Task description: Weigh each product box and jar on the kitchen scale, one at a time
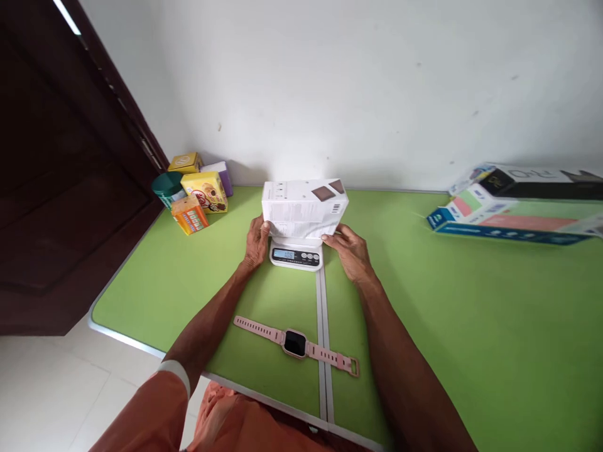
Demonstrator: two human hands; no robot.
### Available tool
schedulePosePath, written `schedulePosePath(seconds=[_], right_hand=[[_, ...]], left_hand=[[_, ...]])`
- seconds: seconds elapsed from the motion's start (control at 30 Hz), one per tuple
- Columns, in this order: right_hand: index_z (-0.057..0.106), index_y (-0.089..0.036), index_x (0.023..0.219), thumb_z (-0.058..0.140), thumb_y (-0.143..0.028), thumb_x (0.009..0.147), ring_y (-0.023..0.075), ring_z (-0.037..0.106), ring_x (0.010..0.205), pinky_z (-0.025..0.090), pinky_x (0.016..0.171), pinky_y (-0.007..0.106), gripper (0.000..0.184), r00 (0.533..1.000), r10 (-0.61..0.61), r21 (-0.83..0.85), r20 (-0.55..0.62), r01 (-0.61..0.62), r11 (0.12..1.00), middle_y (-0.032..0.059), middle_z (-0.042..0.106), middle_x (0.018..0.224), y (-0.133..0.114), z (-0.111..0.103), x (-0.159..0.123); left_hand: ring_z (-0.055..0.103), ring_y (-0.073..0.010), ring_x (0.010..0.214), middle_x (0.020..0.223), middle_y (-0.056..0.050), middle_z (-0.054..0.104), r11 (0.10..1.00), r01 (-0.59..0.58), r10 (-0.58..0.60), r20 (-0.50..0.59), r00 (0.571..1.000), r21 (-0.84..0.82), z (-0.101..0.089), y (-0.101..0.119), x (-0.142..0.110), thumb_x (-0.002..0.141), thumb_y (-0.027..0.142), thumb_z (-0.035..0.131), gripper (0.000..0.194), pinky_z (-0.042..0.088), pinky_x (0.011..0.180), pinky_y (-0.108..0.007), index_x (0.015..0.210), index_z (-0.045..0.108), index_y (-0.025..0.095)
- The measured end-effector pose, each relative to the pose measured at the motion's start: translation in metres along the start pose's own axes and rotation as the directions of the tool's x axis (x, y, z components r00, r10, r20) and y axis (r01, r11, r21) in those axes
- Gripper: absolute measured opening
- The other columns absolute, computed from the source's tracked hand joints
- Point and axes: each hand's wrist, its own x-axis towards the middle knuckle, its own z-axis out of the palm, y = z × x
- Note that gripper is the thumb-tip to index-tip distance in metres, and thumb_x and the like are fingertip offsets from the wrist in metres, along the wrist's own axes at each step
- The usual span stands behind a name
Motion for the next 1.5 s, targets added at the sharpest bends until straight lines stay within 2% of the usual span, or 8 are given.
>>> schedulePosePath(seconds=[0.2, 0.37, 0.57, 0.77, 0.93, 1.07, 1.3, 1.5], right_hand=[[0.078, -0.021, 0.122, 0.094, -0.052, 0.072, 0.0359, 0.078, 0.125, 0.063, 0.110, 0.058, 0.061, 0.991, -0.113, -0.220, -0.067, 0.096, 0.971, 0.0129, 0.080, 0.136, -0.002, 0.003, -0.006], [0.078, -0.020, 0.123, 0.082, -0.055, 0.081, 0.0356, 0.081, 0.109, 0.067, 0.099, 0.058, 0.055, 0.963, -0.260, -0.499, -0.066, 0.194, 0.845, 0.0145, 0.083, 0.128, -0.008, 0.009, -0.012], [0.080, -0.018, 0.116, 0.074, -0.045, 0.085, 0.0344, 0.083, 0.099, 0.068, 0.093, 0.054, 0.042, 0.935, -0.353, -0.626, 0.028, 0.292, 0.723, 0.0153, 0.085, 0.118, -0.030, 0.034, -0.007], [0.079, -0.021, 0.127, 0.076, -0.036, 0.089, 0.0342, 0.081, 0.110, 0.065, 0.107, 0.056, 0.041, 0.902, -0.382, -0.477, 0.201, 0.431, 0.766, 0.0144, 0.083, 0.128, -0.044, 0.112, 0.001], [0.076, -0.023, 0.133, 0.074, -0.027, 0.092, 0.0337, 0.078, 0.118, 0.063, 0.110, 0.053, 0.041, 0.855, -0.306, -0.302, 0.418, 0.449, 0.841, 0.0143, 0.079, 0.135, -0.006, 0.206, -0.018], [0.069, -0.022, 0.142, 0.071, -0.018, 0.094, 0.0285, 0.078, 0.108, 0.067, 0.102, 0.046, 0.049, 0.807, -0.214, -0.295, 0.551, 0.428, 0.854, 0.0138, 0.079, 0.131, 0.027, 0.265, -0.039], [0.052, -0.013, 0.155, 0.067, -0.016, 0.097, 0.0307, 0.071, 0.124, 0.062, 0.106, 0.046, 0.060, 0.788, -0.048, -0.448, 0.614, 0.399, 0.800, 0.0229, 0.067, 0.148, 0.031, 0.312, -0.042], [0.049, -0.018, 0.157, 0.068, -0.015, 0.095, 0.0333, 0.067, 0.136, 0.056, 0.117, 0.048, 0.065, 0.776, -0.024, -0.477, 0.630, 0.411, 0.777, 0.0203, 0.063, 0.154, 0.028, 0.318, -0.036]], left_hand=[[0.065, -0.0337, 0.133, 0.140, -0.021, 0.070, 1.000, -0.016, 0.016, -0.020, 1.000, -0.007, 0.002, 0.005, -0.006, 0.105, 0.084, 0.031, 0.085, 0.055, 0.115, -0.051, 0.142, 0.070, 0.018], [0.066, -0.0323, 0.131, 0.140, -0.019, 0.069, 0.999, 0.042, -0.042, -0.017, 0.999, -0.012, 0.007, 0.006, -0.007, 0.107, 0.077, 0.038, 0.073, 0.058, 0.110, -0.049, 0.142, 0.069, 0.020], [0.067, -0.0306, 0.122, 0.124, -0.016, 0.072, 0.995, 0.102, -0.100, -0.121, 0.988, 0.007, -0.003, 0.012, -0.004, 0.108, 0.070, 0.047, 0.059, 0.057, 0.111, -0.048, 0.127, 0.072, 0.020], [0.068, -0.0333, 0.129, 0.135, -0.020, 0.072, 0.994, 0.105, -0.110, -0.262, 0.959, -0.031, -0.085, 0.013, -0.010, 0.101, 0.085, 0.046, 0.080, 0.057, 0.112, -0.049, 0.137, 0.068, 0.017], [0.066, -0.0363, 0.136, 0.149, -0.025, 0.068, 0.977, 0.211, -0.189, -0.411, 0.892, 0.008, -0.181, 0.004, -0.049, 0.095, 0.090, 0.050, 0.094, 0.057, 0.114, -0.051, 0.150, 0.060, 0.014], [0.065, -0.0390, 0.137, 0.145, -0.026, 0.070, 0.940, 0.314, -0.215, -0.482, 0.849, 0.133, -0.236, -0.009, -0.073, 0.092, 0.093, 0.050, 0.098, 0.053, 0.119, -0.054, 0.143, 0.064, 0.011], [0.066, -0.0416, 0.132, 0.139, -0.025, 0.071, 0.872, 0.444, -0.291, -0.511, 0.809, 0.207, -0.275, -0.036, -0.052, 0.078, 0.080, 0.076, 0.086, 0.053, 0.117, -0.059, 0.132, 0.063, 0.014], [0.070, -0.0369, 0.122, 0.134, -0.022, 0.072, 0.909, 0.374, -0.278, -0.402, 0.873, 0.184, -0.288, -0.044, -0.036, 0.072, 0.072, 0.082, 0.078, 0.058, 0.111, -0.056, 0.123, 0.060, 0.017]])
